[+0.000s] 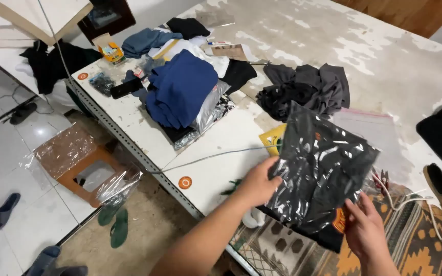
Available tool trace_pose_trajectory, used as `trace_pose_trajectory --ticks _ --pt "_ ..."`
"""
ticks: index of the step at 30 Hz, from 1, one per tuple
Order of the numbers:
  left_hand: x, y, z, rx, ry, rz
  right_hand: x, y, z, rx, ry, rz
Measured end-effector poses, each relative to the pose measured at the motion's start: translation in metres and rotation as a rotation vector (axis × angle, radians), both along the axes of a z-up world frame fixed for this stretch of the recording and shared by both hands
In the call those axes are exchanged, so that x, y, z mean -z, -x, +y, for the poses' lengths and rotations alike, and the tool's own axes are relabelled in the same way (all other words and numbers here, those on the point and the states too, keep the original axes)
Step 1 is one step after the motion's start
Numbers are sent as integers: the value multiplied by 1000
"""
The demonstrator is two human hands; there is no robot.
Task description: Trimming loose threads from an orange garment using small thread snips as part of a finishing or quality control process.
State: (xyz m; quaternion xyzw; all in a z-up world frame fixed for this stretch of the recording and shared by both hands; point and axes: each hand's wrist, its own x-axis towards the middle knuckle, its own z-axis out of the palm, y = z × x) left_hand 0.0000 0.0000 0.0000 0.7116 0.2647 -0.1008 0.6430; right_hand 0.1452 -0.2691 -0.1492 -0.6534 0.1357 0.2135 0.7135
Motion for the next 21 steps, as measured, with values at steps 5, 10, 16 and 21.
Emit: trace_pose_trajectory --ticks 5,10,16,21 --pt "71 -23 122 -119 -168 -80 -27 3 158 -159 -17 -60" --pt "151 -54 210 -134 -340 -24 36 -35 232 -319 24 -91" --pt "218 -59 230 -178 -397 152 130 -57 256 -461 207 -7" --pt "201 -55 223 -220 -404 264 146 -50 262 -450 209 3"
